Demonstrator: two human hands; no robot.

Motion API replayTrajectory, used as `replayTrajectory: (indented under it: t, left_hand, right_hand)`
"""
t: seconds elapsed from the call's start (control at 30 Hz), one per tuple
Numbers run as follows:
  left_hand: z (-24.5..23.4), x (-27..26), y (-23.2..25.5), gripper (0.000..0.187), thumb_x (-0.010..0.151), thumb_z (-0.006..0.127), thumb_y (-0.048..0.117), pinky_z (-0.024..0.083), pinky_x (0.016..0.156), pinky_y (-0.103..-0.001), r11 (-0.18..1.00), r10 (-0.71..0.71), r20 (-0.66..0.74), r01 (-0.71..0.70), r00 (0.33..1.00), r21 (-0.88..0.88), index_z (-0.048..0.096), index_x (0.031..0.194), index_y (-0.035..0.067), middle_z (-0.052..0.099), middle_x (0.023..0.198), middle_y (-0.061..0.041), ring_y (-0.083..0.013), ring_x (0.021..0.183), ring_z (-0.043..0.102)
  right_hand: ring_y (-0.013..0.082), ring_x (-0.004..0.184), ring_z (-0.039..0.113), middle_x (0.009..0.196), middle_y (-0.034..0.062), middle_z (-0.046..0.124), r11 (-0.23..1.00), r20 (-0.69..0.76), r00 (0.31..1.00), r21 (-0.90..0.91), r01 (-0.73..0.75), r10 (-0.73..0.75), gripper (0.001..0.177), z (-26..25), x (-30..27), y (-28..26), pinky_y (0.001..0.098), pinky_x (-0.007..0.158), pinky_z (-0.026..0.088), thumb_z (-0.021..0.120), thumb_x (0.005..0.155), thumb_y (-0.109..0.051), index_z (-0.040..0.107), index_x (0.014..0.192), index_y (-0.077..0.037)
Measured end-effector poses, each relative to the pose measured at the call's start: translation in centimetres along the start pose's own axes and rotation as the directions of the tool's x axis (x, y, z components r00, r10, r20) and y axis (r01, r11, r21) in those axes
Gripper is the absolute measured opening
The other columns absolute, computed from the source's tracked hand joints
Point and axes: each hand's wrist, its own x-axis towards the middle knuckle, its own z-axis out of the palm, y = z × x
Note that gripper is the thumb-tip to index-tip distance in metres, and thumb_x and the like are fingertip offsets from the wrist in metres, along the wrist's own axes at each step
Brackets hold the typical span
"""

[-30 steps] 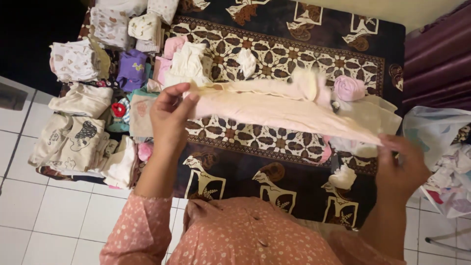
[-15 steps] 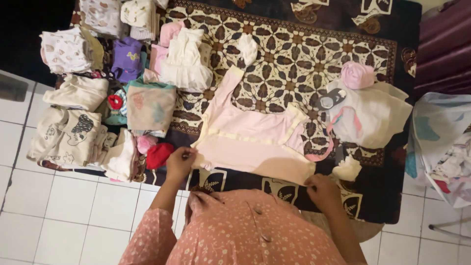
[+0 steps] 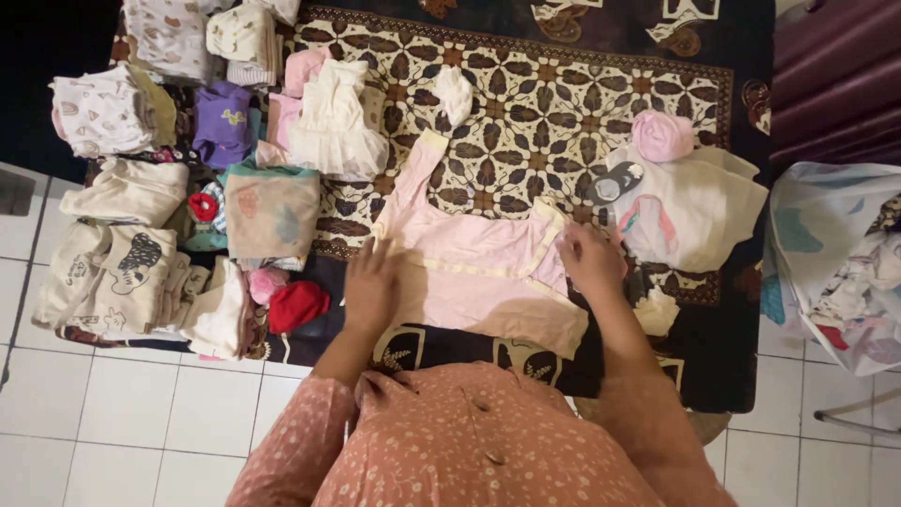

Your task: Folding and organizing small garments on a table covered with a patterned cloth.

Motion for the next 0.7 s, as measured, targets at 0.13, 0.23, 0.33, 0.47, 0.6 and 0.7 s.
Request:
replayTrajectory:
  t: [0.13, 0.23, 0.33, 0.47, 0.6, 0.7]
  left_hand:
    - [1.7, 0.9, 0.4, 0.056, 0.094, 0.057, 0.030, 0.017, 0.117, -0.066, 0.994, -0.004, 0.142, -0.011, 0.990, 0.106, 0.048, 0.149, 0.024, 0.031, 0.164, -0.010, -0.0369, 0.151, 0.024]
    - [1.0, 1.1, 0.8, 0.061, 0.100, 0.047, 0.040, 0.011, 0.120, -0.066, 0.987, -0.149, 0.318, 0.121, 0.937, 0.106, 0.031, 0.158, 0.034, 0.019, 0.169, -0.001, -0.0301, 0.156, 0.016]
    - [1.2, 0.9, 0.7, 0.059, 0.100, 0.048, 0.041, 0.012, 0.119, -0.067, 0.985, -0.161, 0.303, 0.133, 0.939, 0.111, 0.032, 0.158, 0.037, 0.021, 0.169, -0.001, -0.0292, 0.155, 0.019]
    - [1.8, 0.7, 0.5, 0.061, 0.100, 0.050, 0.044, 0.013, 0.118, -0.068, 0.985, -0.158, 0.284, 0.131, 0.946, 0.111, 0.032, 0.158, 0.039, 0.020, 0.169, -0.001, -0.0300, 0.155, 0.019]
    - [1.8, 0.9, 0.5, 0.064, 0.098, 0.052, 0.044, 0.013, 0.118, -0.068, 0.985, -0.164, 0.309, 0.138, 0.937, 0.105, 0.031, 0.157, 0.039, 0.019, 0.169, -0.002, -0.0298, 0.155, 0.018]
    - [1.0, 1.1, 0.8, 0.064, 0.098, 0.053, 0.043, 0.013, 0.118, -0.068, 0.984, -0.173, 0.342, 0.145, 0.924, 0.106, 0.031, 0.158, 0.039, 0.018, 0.170, -0.001, -0.0296, 0.156, 0.016]
  right_hand:
    - [0.0301, 0.081, 0.069, 0.098, 0.0103, 0.070, 1.000, -0.091, 0.996, 0.029, -0.005, 0.008, 0.034, 3.6, 3.3, 1.1, 0.0432, 0.072, 0.054, 0.077, 0.088, -0.030, 0.071, 0.115, -0.010]
    - [0.0343, 0.084, 0.067, 0.098, 0.0140, 0.067, 0.997, -0.172, 0.985, -0.070, 0.017, -0.029, 0.031, 4.7, 3.7, 1.8, 0.0451, 0.070, 0.052, 0.081, 0.083, -0.030, 0.072, 0.102, -0.008]
    - [0.0347, 0.083, 0.068, 0.095, 0.0127, 0.069, 0.993, -0.167, 0.986, -0.116, -0.016, -0.003, 0.025, 3.4, 2.5, 2.4, 0.0460, 0.071, 0.053, 0.081, 0.082, -0.029, 0.071, 0.093, -0.009]
    - [0.0253, 0.075, 0.069, 0.087, 0.0108, 0.073, 0.970, -0.109, 0.973, 0.157, -0.183, 0.201, 0.020, 0.5, -1.6, 5.9, 0.0383, 0.068, 0.054, 0.078, 0.087, -0.022, 0.069, 0.096, -0.006]
    - [0.0148, 0.062, 0.068, 0.080, 0.0076, 0.071, 0.692, 0.158, 0.899, 0.589, -0.417, 0.408, 0.018, 0.3, -6.3, 11.8, 0.0287, 0.050, 0.051, 0.074, 0.087, -0.014, 0.063, 0.098, -0.005]
    - [0.0113, 0.064, 0.068, 0.077, 0.0086, 0.071, 0.668, 0.190, 0.872, 0.576, -0.471, 0.452, 0.017, 2.5, -8.9, 14.9, 0.0265, 0.051, 0.051, 0.077, 0.090, -0.009, 0.064, 0.094, 0.000]
